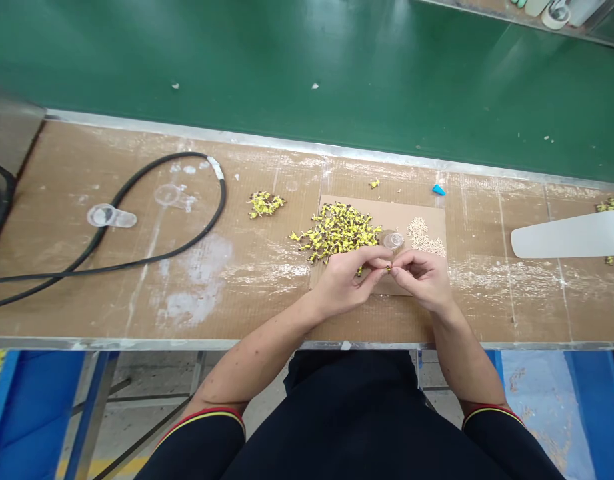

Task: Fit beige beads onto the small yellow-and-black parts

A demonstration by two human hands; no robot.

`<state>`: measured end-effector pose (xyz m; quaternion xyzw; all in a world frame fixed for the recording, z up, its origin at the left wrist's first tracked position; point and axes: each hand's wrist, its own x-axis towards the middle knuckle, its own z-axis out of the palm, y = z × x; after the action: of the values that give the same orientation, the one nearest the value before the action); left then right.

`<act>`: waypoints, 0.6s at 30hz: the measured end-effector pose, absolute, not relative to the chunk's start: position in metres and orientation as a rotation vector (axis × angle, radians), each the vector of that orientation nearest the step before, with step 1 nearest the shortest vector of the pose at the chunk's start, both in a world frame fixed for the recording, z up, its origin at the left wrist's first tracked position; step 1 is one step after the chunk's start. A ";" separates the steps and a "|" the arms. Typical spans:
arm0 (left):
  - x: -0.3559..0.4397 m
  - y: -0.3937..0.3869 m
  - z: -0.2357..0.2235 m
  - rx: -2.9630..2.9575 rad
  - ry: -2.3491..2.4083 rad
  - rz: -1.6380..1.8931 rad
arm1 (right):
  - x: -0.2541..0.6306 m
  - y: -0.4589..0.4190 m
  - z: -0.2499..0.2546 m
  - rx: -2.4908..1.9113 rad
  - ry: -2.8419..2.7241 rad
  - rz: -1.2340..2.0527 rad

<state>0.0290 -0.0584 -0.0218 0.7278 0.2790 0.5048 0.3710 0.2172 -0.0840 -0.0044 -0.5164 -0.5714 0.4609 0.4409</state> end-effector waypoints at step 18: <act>0.017 -0.041 -0.013 1.772 0.713 1.250 | 0.224 -0.087 -0.010 -1.299 -1.403 1.060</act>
<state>0.0172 -0.0413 -0.0128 0.7058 0.2841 0.4980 0.4162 0.2243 -0.0868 -0.0098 -0.5276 -0.5700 0.4305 0.4598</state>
